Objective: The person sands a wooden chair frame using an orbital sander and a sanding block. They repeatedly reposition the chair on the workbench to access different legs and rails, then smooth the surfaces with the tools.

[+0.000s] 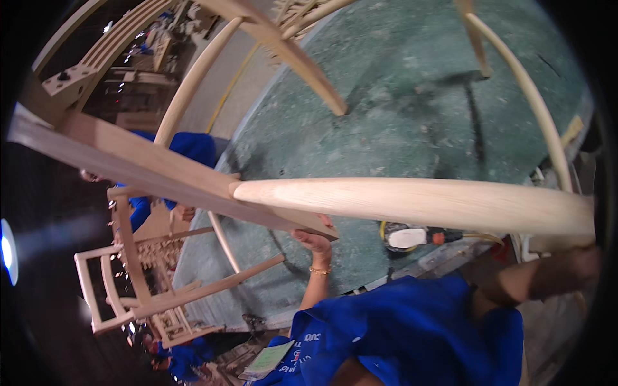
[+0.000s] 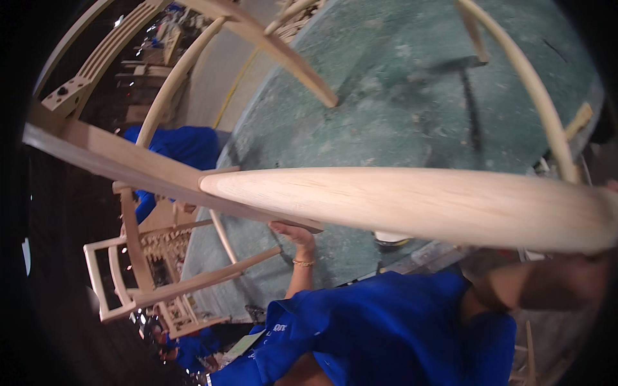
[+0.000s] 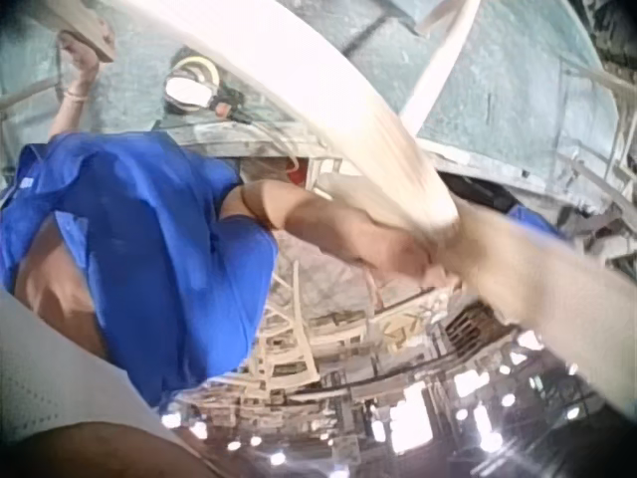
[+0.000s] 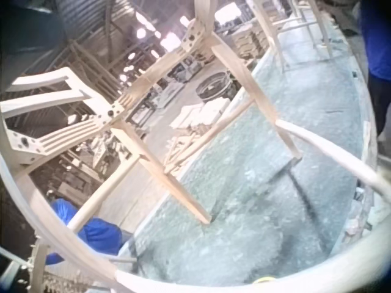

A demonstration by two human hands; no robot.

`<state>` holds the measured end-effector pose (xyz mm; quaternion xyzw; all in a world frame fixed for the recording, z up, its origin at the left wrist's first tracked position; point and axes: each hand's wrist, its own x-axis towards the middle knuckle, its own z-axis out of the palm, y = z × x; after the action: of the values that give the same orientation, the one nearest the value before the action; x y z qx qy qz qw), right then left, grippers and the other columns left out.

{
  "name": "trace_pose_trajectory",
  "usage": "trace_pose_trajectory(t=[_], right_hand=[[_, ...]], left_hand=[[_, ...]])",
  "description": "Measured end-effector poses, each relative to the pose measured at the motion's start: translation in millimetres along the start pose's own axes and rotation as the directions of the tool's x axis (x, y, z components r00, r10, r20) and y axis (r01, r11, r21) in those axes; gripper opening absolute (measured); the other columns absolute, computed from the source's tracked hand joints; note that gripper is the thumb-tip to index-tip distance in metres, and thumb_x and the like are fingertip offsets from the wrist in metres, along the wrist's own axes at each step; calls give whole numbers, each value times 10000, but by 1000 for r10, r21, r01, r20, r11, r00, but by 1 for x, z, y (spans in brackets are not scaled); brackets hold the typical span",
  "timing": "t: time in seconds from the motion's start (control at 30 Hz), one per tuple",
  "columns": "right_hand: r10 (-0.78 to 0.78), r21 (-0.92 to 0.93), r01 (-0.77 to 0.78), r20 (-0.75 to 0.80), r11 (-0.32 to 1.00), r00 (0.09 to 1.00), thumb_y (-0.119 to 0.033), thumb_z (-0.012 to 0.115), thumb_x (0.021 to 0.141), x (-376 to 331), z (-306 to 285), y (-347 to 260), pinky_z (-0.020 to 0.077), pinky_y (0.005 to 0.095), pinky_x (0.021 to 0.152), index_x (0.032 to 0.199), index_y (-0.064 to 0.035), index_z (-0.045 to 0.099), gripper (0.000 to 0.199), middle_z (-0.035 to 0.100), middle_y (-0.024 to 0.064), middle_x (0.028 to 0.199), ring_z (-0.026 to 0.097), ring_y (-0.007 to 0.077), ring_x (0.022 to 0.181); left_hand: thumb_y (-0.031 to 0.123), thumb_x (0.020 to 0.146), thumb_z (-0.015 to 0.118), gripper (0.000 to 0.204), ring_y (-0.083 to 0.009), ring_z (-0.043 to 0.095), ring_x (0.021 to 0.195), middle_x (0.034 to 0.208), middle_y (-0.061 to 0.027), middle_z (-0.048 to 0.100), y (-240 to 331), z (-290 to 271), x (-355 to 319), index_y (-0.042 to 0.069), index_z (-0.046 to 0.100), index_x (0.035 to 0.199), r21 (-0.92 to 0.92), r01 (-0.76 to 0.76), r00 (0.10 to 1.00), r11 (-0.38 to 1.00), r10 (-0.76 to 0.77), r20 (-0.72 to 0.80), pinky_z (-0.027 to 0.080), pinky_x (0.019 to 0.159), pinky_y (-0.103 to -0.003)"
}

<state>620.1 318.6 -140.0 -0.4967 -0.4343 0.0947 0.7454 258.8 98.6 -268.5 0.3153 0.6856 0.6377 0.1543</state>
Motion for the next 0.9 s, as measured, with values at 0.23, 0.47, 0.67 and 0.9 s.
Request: trace_pose_trajectory(t=[0.23, 0.47, 0.67, 0.9], right_hand=[[-144, 1, 145, 148, 989, 978, -244, 511, 960, 28, -6, -11, 460, 262, 806, 1188, -31, 547, 314, 609, 45, 1035, 577, 127, 906], [-45, 142, 5, 282, 990, 958, -289, 691, 849, 16, -31, -9, 480, 240, 660, 1104, -38, 559, 381, 654, 44, 916, 614, 96, 796], [-91, -15, 96, 199, 995, 976, -497, 651, 836, 4, 19, 60, 533, 323, 578, 1091, -96, 519, 493, 665, 51, 726, 661, 156, 644], [-68, -382, 328, 556, 864, 828, -557, 506, 888, 12, 11, 109, 487, 431, 868, 1268, -173, 544, 541, 616, 122, 1137, 586, 301, 1073]], left_hand=[[770, 852, 201, 747, -175, 507, 491, 596, -87, 486, 3, 35, 0, 44, 374, 885, -34, -59, 998, 998, 58, -39, 454, 465, -284], [719, 879, 330, 675, -187, 510, 530, 694, -101, 503, -26, 27, -14, 63, 363, 1036, -119, -102, 992, 988, 93, -80, 445, 470, -288], [493, 984, 293, 586, -278, 464, 1060, 1172, -181, 430, -77, 55, 42, -29, 376, 1237, -128, -122, 969, 984, 146, 200, 414, 903, -415], [342, 976, 358, 524, -280, 401, 1251, 1322, -189, 450, 81, 49, 152, -64, 404, 1303, 40, -719, 686, 694, 698, 207, 232, 1098, -406]])
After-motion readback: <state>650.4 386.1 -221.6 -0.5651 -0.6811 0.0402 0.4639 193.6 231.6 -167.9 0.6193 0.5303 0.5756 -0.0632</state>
